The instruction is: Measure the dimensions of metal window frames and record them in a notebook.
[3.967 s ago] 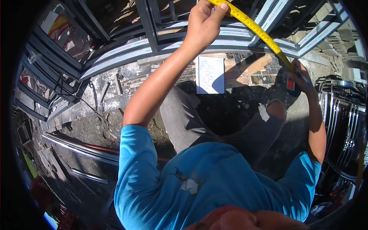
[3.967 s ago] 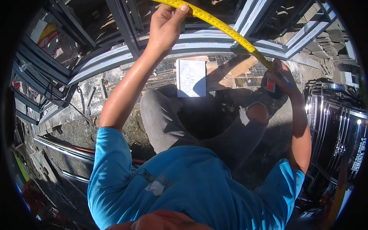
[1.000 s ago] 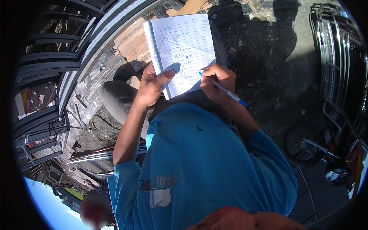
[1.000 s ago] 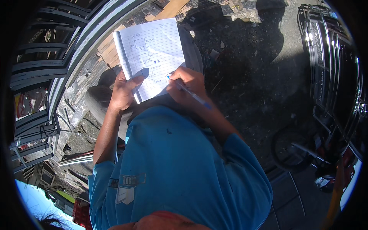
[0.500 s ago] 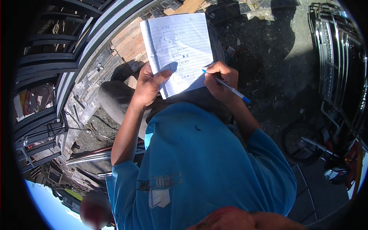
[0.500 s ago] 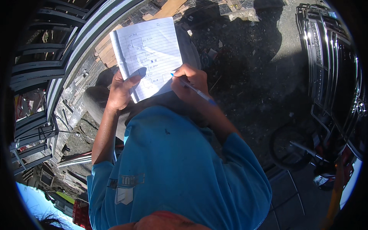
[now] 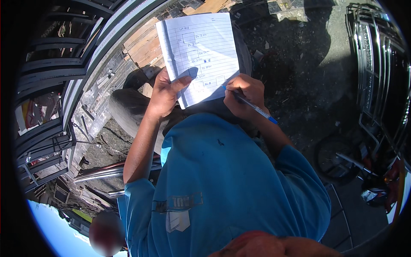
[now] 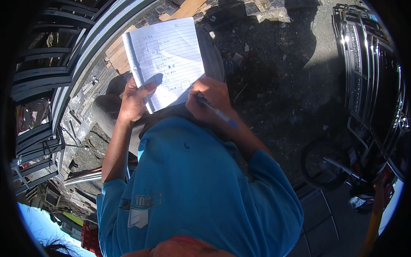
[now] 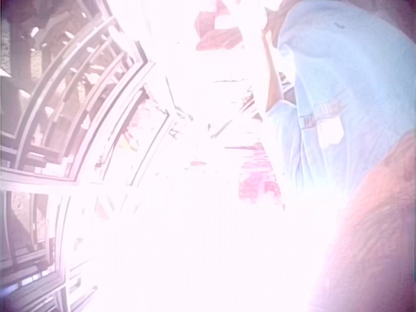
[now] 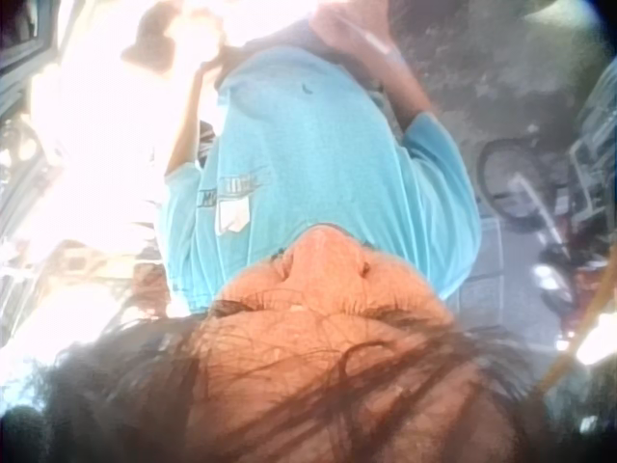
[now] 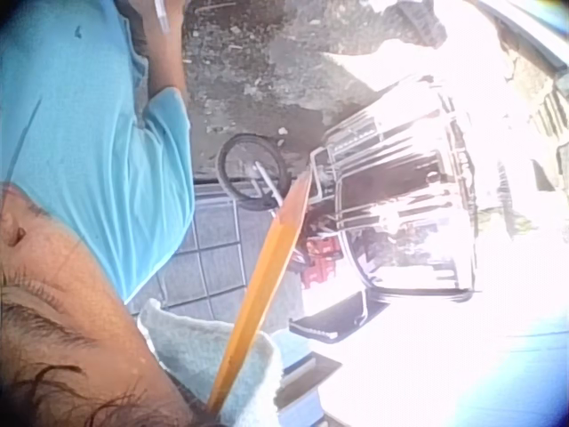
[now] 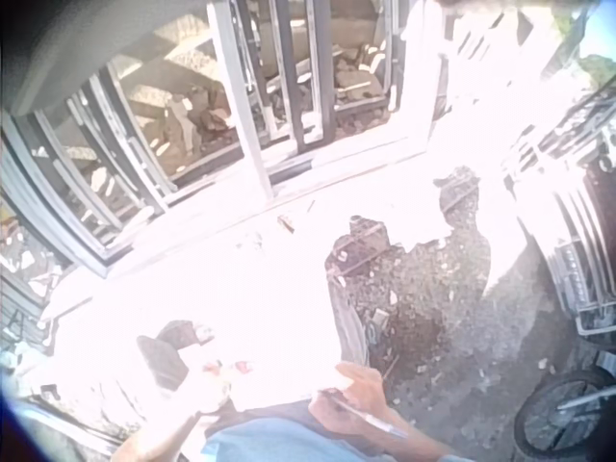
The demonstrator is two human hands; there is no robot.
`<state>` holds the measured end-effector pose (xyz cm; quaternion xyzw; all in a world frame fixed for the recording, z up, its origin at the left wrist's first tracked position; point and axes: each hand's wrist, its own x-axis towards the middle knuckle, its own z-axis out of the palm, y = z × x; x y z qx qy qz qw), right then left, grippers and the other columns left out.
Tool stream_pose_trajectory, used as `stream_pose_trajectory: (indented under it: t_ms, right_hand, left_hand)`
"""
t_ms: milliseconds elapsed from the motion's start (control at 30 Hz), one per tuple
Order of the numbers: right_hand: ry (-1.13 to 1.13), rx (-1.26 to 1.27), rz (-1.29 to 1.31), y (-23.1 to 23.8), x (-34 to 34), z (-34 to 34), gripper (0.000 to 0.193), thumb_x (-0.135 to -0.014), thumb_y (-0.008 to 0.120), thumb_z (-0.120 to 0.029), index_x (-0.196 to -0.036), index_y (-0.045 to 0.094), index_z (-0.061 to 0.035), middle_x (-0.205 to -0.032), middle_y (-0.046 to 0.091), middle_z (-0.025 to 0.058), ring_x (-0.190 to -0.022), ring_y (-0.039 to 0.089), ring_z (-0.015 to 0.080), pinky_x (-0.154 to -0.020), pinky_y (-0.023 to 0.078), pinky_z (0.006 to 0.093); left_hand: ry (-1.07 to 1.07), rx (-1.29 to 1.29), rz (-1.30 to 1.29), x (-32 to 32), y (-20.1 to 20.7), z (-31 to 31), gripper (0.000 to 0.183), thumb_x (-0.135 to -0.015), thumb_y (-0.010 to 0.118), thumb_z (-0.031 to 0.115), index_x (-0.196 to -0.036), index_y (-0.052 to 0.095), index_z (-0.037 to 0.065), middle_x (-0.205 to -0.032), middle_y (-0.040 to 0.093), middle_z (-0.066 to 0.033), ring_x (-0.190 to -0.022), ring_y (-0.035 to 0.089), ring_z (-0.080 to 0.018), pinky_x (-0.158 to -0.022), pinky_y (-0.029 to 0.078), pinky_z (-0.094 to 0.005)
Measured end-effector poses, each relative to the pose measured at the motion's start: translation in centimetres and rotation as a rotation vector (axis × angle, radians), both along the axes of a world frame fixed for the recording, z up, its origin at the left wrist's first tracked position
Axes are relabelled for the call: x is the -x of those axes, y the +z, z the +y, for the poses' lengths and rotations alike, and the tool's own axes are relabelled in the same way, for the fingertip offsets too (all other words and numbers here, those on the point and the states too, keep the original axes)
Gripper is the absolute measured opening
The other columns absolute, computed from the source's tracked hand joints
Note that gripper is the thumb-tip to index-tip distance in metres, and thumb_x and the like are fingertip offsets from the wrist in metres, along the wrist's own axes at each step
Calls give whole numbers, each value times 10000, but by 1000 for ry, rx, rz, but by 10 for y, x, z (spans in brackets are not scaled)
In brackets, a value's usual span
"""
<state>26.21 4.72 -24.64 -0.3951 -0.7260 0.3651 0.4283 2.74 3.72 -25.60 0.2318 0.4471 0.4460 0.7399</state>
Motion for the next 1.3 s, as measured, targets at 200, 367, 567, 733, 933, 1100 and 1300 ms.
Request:
stream_pose_trajectory:
  t_ms: [200, 367, 567, 733, 933, 1100, 1300]
  right_hand:
    - [25, -57, -34, -11, 2, -1, 230, -694, 643, 65, -871, 535, -35, -689, 603, 80, -547, 586, 148, -488, 444, 245]
    - [-55, 116, 8, 1, -10, -10, 191, -736, 623, 70, -878, 534, -21, -749, 615, 96, -602, 594, 105, -529, 453, 226]
    - [-130, 257, 59, -2, 1, -21, 139, -737, 621, 46, -819, 542, -33, -749, 611, 103, -603, 596, 119, -538, 461, 236]
    - [-78, 102, 57, -10, 2, -18, 131, -747, 618, 58, -820, 543, -21, -749, 633, 104, -587, 593, 96, -528, 453, 212]
    - [-86, 65, 8, -12, 6, -15, 134, -723, 639, 38, -800, 548, -23, -719, 630, 102, -594, 635, 144, -535, 494, 250]
    - [-50, 25, -27, -10, 5, -13, 150, -714, 647, 34, -812, 550, -25, -715, 627, 103, -600, 649, 167, -544, 508, 259]
    - [-52, 79, -39, -12, 2, -15, 142, -717, 647, 33, -798, 548, -28, -702, 629, 98, -598, 646, 157, -539, 502, 249]
  left_hand:
    - [-15, -11, 14, -1, 2, 2, 318, -868, 604, -35, -1181, 570, 9, -1096, 660, -112, -994, 630, -175, -893, 497, -334]
    - [-3, 9, 31, 0, 1, 1, 310, -868, 603, -35, -1174, 578, 13, -1087, 661, -116, -978, 637, -174, -886, 509, -338]
    - [-10, -18, 36, -2, 3, 2, 312, -868, 606, -29, -1176, 579, 14, -1076, 662, -117, -975, 636, -174, -884, 511, -335]
    - [-26, -9, 66, -1, 5, 2, 322, -864, 605, -28, -1183, 573, 7, -1079, 658, -112, -979, 627, -167, -884, 503, -327]
    - [-16, -6, 61, -2, 5, 2, 339, -860, 602, -30, -1194, 560, 5, -1086, 654, -118, -986, 625, -173, -895, 497, -334]
    - [-18, -3, 50, -2, 5, 1, 347, -859, 605, -29, -1200, 551, 5, -1090, 653, -121, -1001, 621, -176, -903, 492, -338]
    - [-15, 13, 35, 1, 1, 1, 349, -855, 618, -28, -1195, 552, 8, -1102, 651, -113, -1018, 617, -178, -916, 487, -348]
